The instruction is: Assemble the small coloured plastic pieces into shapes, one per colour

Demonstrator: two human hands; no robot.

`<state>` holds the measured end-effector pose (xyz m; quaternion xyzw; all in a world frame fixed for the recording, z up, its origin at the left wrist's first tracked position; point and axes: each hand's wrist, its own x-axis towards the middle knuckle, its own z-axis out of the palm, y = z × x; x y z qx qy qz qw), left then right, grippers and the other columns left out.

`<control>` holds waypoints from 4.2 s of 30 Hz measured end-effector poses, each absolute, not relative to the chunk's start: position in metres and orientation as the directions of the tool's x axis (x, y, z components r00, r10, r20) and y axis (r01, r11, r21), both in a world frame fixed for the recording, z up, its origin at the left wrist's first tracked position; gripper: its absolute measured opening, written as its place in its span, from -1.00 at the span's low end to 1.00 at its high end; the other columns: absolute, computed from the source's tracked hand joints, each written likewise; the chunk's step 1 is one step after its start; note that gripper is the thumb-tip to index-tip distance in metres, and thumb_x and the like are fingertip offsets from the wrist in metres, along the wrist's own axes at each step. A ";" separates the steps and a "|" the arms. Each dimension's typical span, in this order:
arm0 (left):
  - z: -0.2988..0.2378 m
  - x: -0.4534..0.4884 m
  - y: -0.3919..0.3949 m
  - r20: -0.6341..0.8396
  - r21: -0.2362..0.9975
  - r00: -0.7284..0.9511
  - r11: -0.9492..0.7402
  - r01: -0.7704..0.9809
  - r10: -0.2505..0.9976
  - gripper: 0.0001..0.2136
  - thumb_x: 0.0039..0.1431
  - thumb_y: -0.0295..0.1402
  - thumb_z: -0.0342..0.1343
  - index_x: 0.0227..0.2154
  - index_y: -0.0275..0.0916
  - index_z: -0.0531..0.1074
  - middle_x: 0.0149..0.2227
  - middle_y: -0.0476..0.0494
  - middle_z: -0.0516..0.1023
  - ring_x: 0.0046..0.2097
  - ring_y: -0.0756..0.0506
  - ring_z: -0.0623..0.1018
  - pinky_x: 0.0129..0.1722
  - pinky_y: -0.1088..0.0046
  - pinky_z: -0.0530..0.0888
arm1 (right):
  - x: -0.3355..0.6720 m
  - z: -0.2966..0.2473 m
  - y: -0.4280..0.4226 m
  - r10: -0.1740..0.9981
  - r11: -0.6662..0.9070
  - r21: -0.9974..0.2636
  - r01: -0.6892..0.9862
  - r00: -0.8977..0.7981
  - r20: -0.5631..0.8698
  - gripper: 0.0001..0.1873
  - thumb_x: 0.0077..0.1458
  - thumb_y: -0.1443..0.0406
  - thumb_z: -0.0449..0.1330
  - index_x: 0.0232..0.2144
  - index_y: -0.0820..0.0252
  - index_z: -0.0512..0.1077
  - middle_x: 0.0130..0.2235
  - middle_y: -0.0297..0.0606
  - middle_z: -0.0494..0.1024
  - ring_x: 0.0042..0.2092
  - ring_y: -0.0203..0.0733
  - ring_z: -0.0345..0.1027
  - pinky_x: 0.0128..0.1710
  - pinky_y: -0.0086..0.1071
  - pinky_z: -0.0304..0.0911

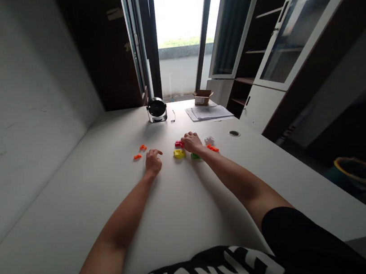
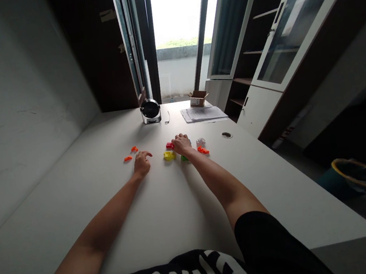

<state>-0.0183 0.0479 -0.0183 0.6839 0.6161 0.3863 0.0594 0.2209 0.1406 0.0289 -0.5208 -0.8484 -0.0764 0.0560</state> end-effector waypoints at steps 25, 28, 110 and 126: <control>-0.015 -0.020 0.045 0.363 0.475 -0.149 -0.045 0.879 0.920 -0.65 0.16 -0.58 0.05 -0.03 -0.15 0.48 -0.01 -0.27 0.50 0.06 -0.25 0.44 0.13 0.16 0.35 | 0.209 0.037 0.125 0.899 0.376 -0.083 0.923 -0.342 0.273 -0.76 0.33 0.34 0.02 -0.14 0.17 0.49 -0.11 -0.07 0.58 -0.03 -0.02 0.31 0.01 -0.22 0.04; -0.012 -0.020 0.045 0.351 0.470 -0.113 -0.070 0.880 0.929 -0.65 0.18 -0.52 0.08 0.02 -0.16 0.46 0.00 -0.26 0.51 0.04 -0.23 0.46 0.10 0.22 0.37 | 0.205 0.038 0.109 0.882 0.401 -0.142 0.905 -0.341 0.324 -0.76 0.35 0.29 0.01 -0.13 0.17 0.48 -0.08 -0.09 0.57 -0.03 -0.03 0.32 0.00 -0.24 0.06; -0.006 -0.015 0.045 0.276 0.917 0.253 -0.333 0.219 0.927 -0.71 0.11 -0.25 0.26 -0.12 -0.25 0.50 -0.18 -0.18 0.62 -0.18 -0.10 0.58 -0.19 0.41 0.47 | 0.189 -0.006 0.041 0.818 0.575 -0.581 0.576 -0.372 0.440 -0.82 0.25 0.22 0.22 -0.10 0.11 0.44 -0.38 -0.34 0.55 -0.39 -0.26 0.38 -0.34 -0.42 0.18; 0.003 -0.014 0.039 0.271 0.909 0.300 -0.345 0.232 0.915 -0.77 0.16 -0.22 0.22 -0.21 -0.26 0.56 -0.27 -0.15 0.62 -0.25 -0.09 0.56 -0.24 0.42 0.44 | 0.190 -0.003 0.038 0.791 0.612 -0.593 0.523 -0.392 0.470 -0.76 0.24 0.25 0.21 -0.03 0.08 0.44 -0.39 -0.36 0.54 -0.41 -0.27 0.37 -0.35 -0.43 0.22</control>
